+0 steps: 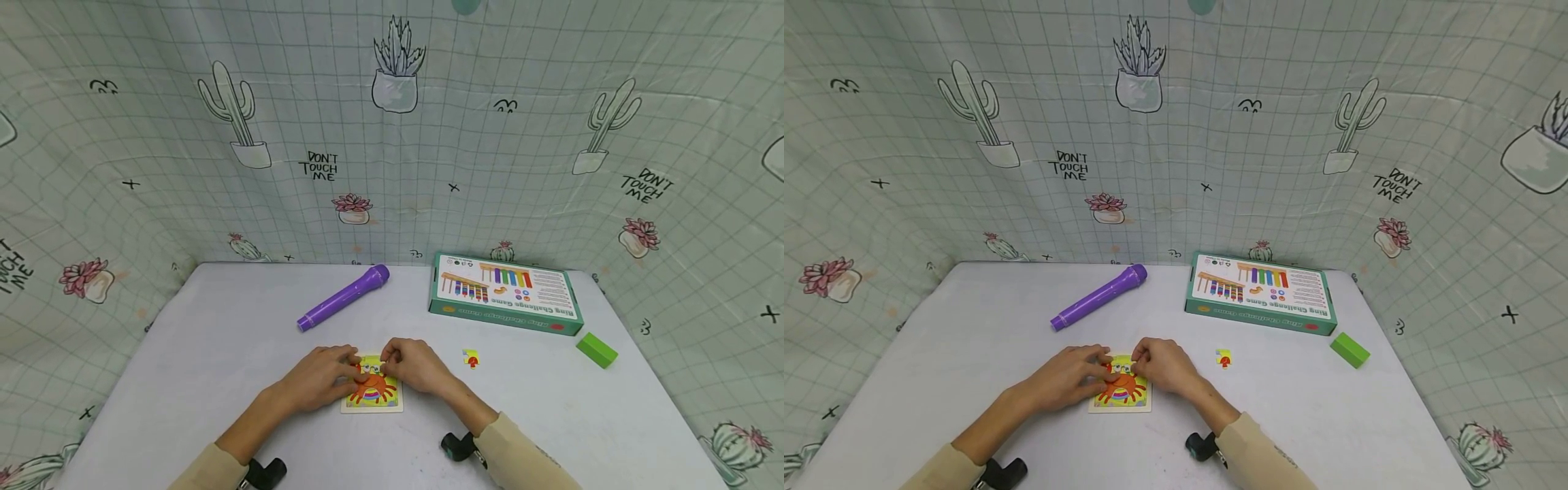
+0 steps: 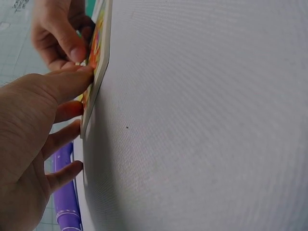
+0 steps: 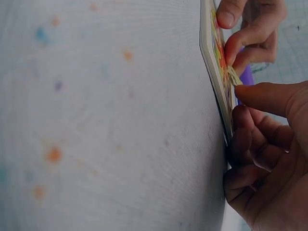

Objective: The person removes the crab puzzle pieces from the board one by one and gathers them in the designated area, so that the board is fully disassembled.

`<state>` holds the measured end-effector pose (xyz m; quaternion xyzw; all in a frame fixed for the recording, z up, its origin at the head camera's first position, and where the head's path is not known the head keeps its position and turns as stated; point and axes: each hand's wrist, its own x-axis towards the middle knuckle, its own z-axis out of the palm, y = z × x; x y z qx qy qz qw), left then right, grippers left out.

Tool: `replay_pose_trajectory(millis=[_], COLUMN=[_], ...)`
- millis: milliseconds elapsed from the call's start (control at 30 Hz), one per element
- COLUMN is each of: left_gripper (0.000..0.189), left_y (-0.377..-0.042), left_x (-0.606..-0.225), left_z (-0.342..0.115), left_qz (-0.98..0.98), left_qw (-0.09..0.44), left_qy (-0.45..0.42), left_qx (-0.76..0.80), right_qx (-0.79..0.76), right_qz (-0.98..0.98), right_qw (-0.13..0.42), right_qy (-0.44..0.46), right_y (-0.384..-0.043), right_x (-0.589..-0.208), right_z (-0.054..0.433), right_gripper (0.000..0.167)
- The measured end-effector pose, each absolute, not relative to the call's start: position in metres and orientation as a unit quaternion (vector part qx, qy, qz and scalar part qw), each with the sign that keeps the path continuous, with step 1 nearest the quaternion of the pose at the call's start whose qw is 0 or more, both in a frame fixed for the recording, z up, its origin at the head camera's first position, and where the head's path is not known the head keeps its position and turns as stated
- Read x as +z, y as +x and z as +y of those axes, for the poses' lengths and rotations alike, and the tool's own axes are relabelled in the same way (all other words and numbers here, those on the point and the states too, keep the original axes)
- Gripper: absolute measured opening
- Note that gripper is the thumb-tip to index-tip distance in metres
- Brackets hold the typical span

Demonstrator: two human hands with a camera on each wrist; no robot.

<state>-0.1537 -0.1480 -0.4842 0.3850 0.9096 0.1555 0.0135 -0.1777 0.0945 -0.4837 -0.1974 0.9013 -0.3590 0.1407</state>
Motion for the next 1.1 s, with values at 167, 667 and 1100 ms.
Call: replay_pose_trajectory(millis=[167,667,1100], left_gripper=[0.024,0.024,0.024], left_y=[-0.154,-0.156,-0.155], left_x=[-0.484,-0.486,-0.487], left_z=[-0.148,-0.148,-0.148], left_qz=[0.909,0.909,0.910], left_qw=[0.013,0.022,0.019], left_qy=[0.386,0.385,0.384], left_qx=[0.159,0.157,0.153], right_qx=[-0.344,-0.337,-0.353], right_qz=[0.906,0.910,0.909], right_qw=[0.129,0.116,0.109], right_qy=[-0.212,-0.210,-0.195], right_y=[-0.179,-0.179,-0.177], right_x=[-0.483,-0.481,-0.473], right_z=[0.095,0.095,0.103], right_gripper=[0.007,0.008,0.008])
